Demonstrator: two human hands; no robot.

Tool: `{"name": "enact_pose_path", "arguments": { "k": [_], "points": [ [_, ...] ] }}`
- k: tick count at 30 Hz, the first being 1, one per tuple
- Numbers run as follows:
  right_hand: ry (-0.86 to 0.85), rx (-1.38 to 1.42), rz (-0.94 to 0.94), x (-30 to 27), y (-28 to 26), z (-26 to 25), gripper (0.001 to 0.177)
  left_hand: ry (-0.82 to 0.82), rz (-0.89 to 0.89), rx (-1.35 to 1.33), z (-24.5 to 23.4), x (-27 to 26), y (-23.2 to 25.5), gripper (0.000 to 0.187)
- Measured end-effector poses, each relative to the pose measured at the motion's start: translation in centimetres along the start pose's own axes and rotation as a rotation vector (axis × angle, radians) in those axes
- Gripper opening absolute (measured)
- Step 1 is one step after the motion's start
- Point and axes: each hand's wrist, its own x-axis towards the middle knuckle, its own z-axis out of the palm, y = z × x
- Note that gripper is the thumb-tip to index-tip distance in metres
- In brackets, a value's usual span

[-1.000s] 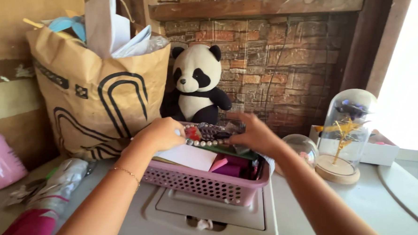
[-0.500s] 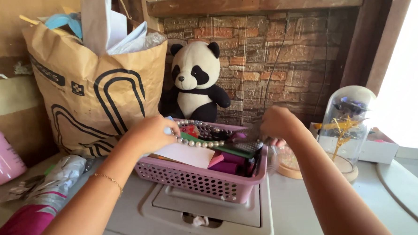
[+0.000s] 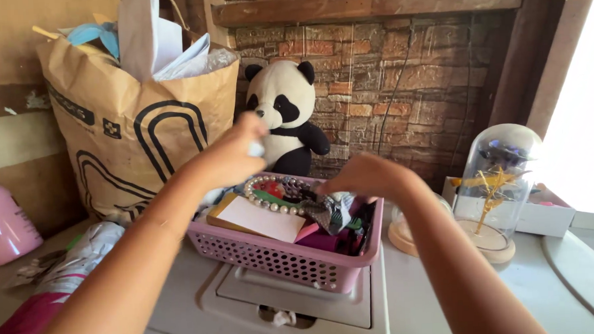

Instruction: The recorder organizes personal items and hair accessories before folding a garment on a bed.

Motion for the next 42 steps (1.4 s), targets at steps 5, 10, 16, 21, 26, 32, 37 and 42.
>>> {"name": "enact_pose_path", "arguments": {
  "k": [5, 10, 16, 21, 26, 32, 37, 42],
  "points": [
    [0.065, 0.126, -0.056, -0.4, 1.6, -2.2, 0.045, -0.28, 0.054, 0.212, 4.5, -0.1, 7.9, 0.063],
    [-0.099, 0.312, 0.062, -1.8, 2.1, -2.3, 0.032, -0.558, 0.008, 0.148, 8.8, -3.7, 9.4, 0.066],
    [-0.254, 0.184, -0.078, -0.8, 3.1, -1.5, 0.029, -0.495, 0.151, -0.416, 6.5, -3.2, 6.7, 0.05],
    [0.237, -0.027, -0.097, -2.1, 0.3, -2.2, 0.02, -0.224, 0.049, -0.11, 5.5, -5.2, 4.9, 0.009],
    [0.242, 0.104, -0.298, -3.8, -3.5, -1.0, 0.019, -0.029, 0.032, -0.259, 6.7, -6.7, 4.4, 0.012],
    [0.231, 0.133, -0.435, -4.9, -8.8, 2.9, 0.023, 0.437, 0.07, -0.067, 3.2, -8.6, 3.4, 0.011],
    [0.227, 0.236, -0.583, -2.8, -14.1, 7.8, 0.026, 0.451, -0.218, 0.078, -4.3, -14.8, 1.2, 0.015],
    [0.186, 0.335, -0.687, 2.1, -19.6, 14.2, 0.025, 0.462, -0.521, 0.409, -8.4, -22.0, -4.1, 0.017]
  ]
}}
